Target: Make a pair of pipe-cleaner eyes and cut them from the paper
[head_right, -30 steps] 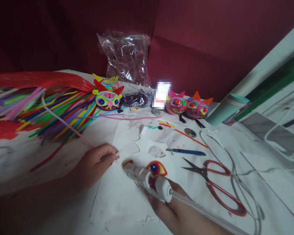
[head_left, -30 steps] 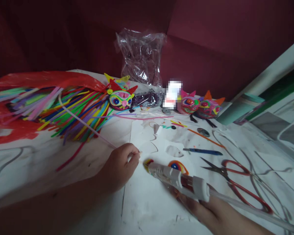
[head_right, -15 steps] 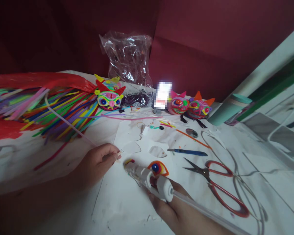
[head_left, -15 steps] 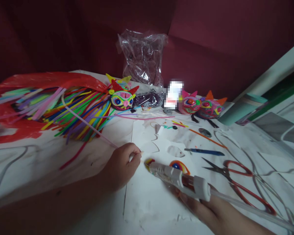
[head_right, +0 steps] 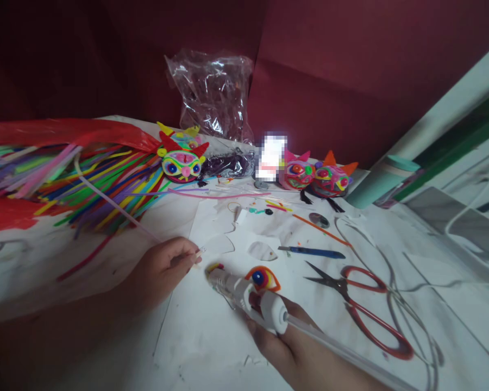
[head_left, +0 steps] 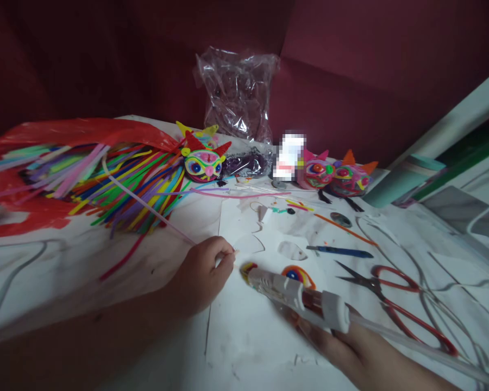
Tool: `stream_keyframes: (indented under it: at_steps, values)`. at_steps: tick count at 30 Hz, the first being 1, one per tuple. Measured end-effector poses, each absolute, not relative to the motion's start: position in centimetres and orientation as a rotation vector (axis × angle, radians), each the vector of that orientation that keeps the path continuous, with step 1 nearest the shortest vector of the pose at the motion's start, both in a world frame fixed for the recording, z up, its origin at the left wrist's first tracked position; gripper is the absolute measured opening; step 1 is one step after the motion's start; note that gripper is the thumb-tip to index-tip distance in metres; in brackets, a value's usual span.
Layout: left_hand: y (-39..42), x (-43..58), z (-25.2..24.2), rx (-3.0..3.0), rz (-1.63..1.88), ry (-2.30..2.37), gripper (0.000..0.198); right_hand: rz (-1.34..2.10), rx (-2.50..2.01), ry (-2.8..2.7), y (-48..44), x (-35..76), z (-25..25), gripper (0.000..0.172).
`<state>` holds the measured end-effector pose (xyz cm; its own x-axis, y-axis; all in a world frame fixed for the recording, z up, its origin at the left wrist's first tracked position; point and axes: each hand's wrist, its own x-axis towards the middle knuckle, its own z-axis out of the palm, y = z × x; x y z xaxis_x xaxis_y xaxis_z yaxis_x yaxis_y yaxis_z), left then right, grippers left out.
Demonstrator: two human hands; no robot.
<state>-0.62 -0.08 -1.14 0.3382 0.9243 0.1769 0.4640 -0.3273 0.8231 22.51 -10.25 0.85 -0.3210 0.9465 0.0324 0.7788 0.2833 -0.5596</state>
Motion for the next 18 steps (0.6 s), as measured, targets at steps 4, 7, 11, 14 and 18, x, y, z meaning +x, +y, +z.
stream_keyframes:
  at_steps: [4, 7, 11, 14, 18]
  values:
    - [-0.11, -0.63, -1.20, 1.921, 0.868, 1.216, 0.014, 0.631, -1.541, -2.188, -10.19, 22.36, 1.07, 0.018]
    - [-0.09, -0.66, -1.27, 1.927, 0.870, 1.211, 0.014, 0.632, -1.542, -2.201, -10.19, 22.35, 1.13, 0.019]
    - [-0.03, -0.61, -1.21, 1.929, 0.875, 1.213, 0.014, 0.634, -1.570, -2.218, -10.17, 22.47, 0.91, 0.020]
    - [-0.03, -0.55, -1.13, 1.932, 0.872, 1.211, 0.014, 0.626, -1.594, -2.228, -10.16, 22.61, 0.78, 0.022]
    - [-0.09, -0.59, -1.14, 1.935, 0.864, 1.216, 0.014, 0.646, -1.606, -2.213, -10.10, 22.55, 1.03, 0.022]
